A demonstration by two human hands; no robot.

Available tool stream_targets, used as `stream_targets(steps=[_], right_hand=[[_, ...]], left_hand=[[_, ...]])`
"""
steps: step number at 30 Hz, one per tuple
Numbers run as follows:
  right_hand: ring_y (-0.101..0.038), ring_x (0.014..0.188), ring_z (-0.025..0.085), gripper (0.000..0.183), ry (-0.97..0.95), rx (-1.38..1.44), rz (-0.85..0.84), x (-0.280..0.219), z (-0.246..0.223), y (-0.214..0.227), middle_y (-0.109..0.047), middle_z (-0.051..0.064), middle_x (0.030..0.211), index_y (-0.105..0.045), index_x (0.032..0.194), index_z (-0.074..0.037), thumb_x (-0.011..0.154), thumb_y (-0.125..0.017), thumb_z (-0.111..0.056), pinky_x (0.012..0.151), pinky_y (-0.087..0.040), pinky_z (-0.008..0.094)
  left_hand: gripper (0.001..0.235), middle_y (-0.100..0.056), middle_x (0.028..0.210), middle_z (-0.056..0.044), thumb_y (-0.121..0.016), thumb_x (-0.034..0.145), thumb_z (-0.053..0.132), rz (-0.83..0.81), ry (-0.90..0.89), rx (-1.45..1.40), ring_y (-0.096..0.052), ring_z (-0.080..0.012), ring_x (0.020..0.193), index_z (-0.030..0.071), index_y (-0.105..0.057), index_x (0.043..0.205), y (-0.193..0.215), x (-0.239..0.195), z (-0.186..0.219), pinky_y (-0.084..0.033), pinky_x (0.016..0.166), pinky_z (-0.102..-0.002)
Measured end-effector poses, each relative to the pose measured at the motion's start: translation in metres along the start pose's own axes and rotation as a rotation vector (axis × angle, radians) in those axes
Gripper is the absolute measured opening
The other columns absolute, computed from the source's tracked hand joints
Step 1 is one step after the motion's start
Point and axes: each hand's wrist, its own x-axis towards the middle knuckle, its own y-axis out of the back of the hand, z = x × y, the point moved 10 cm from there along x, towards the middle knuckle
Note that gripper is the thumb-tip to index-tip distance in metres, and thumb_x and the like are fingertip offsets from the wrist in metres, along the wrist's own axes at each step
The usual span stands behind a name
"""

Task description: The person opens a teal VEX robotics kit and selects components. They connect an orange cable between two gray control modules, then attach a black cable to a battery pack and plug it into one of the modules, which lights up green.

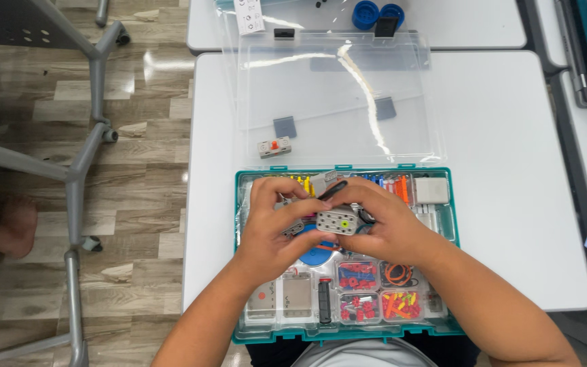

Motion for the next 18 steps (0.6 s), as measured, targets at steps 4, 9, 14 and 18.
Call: stream_targets(steps=[4, 9, 14, 18], right_hand=[[-0.065, 0.120, 0.019, 0.046, 0.004, -0.017, 0.095, -0.011, -0.007, 0.052, -0.066, 0.009, 0.128, -0.063, 0.128, -0.007, 0.087, -0.079, -0.018, 0.104, -0.053, 0.037], [-0.064, 0.104, 0.016, 0.031, -0.155, -0.167, 0.302, -0.040, 0.000, 0.120, -0.071, 0.007, 0.113, -0.069, 0.121, -0.005, 0.093, -0.075, -0.017, 0.094, -0.052, 0.031], [-0.065, 0.092, 0.015, 0.033, -0.438, -0.424, 0.226, -0.061, 0.018, 0.123, -0.072, 0.003, 0.105, -0.073, 0.114, -0.011, 0.084, -0.077, -0.022, 0.060, -0.055, 0.029], [-0.067, 0.093, 0.017, 0.034, -0.513, -0.494, 0.164, -0.071, 0.018, 0.110, -0.070, 0.005, 0.103, -0.074, 0.114, -0.014, 0.081, -0.077, -0.024, 0.057, -0.058, 0.031]], left_hand=[[0.036, -0.050, 0.134, -0.009, -0.077, 0.099, 0.029, 0.022, 0.221, -0.719, -0.054, -0.0247, 0.123, 0.007, -0.065, 0.127, -0.014, -0.007, -0.041, -0.047, 0.110, -0.041], [0.045, -0.051, 0.139, -0.015, -0.059, 0.106, 0.042, 0.125, 0.297, -1.088, -0.063, -0.0327, 0.128, 0.008, -0.047, 0.133, -0.015, -0.010, -0.060, -0.051, 0.112, -0.052], [0.041, -0.051, 0.135, -0.014, -0.044, 0.111, 0.048, 0.230, 0.284, -1.144, -0.067, -0.0329, 0.110, 0.015, -0.042, 0.134, -0.006, -0.010, -0.066, -0.055, 0.102, -0.053], [0.041, -0.052, 0.125, -0.012, -0.035, 0.116, 0.051, 0.330, 0.298, -1.244, -0.061, -0.0264, 0.086, 0.015, -0.046, 0.133, 0.004, -0.012, -0.078, -0.051, 0.082, -0.043]])
